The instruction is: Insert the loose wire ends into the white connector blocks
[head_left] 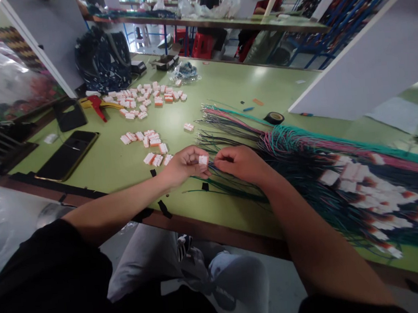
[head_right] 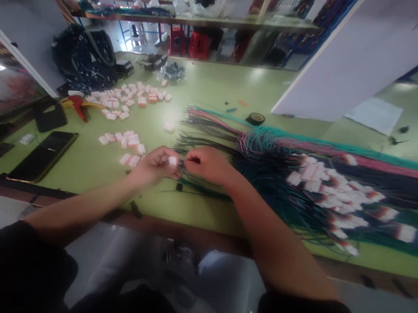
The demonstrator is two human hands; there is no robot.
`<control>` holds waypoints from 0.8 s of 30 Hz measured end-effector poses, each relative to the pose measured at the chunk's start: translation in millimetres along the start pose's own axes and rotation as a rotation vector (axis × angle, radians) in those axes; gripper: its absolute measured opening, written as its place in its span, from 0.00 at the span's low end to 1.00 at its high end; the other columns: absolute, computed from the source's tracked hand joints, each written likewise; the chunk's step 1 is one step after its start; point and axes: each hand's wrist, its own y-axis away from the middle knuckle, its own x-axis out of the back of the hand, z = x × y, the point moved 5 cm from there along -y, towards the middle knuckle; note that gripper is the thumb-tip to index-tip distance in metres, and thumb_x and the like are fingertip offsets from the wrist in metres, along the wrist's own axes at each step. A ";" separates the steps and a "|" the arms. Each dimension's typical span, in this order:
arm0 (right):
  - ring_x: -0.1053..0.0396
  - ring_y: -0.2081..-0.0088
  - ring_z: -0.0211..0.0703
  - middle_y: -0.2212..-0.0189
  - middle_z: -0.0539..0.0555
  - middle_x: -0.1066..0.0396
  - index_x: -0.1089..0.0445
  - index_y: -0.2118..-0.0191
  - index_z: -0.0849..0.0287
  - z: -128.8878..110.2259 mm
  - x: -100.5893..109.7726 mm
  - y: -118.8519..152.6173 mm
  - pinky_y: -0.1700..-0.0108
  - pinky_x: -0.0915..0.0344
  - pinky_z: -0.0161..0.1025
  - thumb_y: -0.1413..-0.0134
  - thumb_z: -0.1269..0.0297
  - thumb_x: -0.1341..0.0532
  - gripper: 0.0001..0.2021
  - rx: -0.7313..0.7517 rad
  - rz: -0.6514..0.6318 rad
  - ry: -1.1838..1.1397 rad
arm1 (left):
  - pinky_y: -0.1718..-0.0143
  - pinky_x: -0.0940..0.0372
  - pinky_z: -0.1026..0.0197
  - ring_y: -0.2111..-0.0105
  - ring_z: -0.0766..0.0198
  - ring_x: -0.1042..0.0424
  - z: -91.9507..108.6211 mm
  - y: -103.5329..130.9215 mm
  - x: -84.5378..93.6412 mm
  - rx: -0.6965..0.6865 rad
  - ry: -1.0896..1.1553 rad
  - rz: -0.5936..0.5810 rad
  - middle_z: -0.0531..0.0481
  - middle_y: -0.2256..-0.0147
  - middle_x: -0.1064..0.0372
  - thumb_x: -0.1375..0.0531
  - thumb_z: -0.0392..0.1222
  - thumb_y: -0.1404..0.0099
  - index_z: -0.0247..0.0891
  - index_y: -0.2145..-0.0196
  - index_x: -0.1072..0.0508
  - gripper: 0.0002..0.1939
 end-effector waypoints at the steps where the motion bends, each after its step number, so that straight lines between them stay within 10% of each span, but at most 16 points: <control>1: 0.46 0.79 0.32 0.84 0.45 0.41 0.35 0.80 0.60 -0.5 -0.3 -0.2 0.74 0.52 0.33 0.56 0.63 0.44 0.08 0.000 0.007 0.011 | 0.70 0.32 0.66 0.74 0.70 0.28 0.7 -0.1 -0.1 -0.004 0.001 -0.005 0.57 0.77 0.32 0.37 0.31 0.49 0.36 0.67 0.36 0.13; 17: 0.50 0.79 0.31 0.86 0.44 0.46 0.39 0.82 0.59 -2.8 -17.3 -4.8 0.74 0.55 0.33 0.53 0.62 0.46 0.11 0.071 -0.041 0.025 | 0.72 0.32 0.65 0.76 0.69 0.28 -10.4 0.0 2.9 0.019 -0.022 0.013 0.57 0.77 0.32 0.35 0.33 0.50 0.35 0.67 0.36 0.14; 24: 0.39 0.75 0.35 0.78 0.48 0.33 0.30 0.74 0.60 12.0 1.9 1.0 0.70 0.46 0.33 0.52 0.59 0.44 0.11 -0.008 -0.135 -0.013 | 0.73 0.31 0.65 0.75 0.67 0.26 -13.0 0.4 -0.5 0.117 0.043 -0.041 0.56 0.77 0.31 0.33 0.35 0.51 0.34 0.65 0.36 0.17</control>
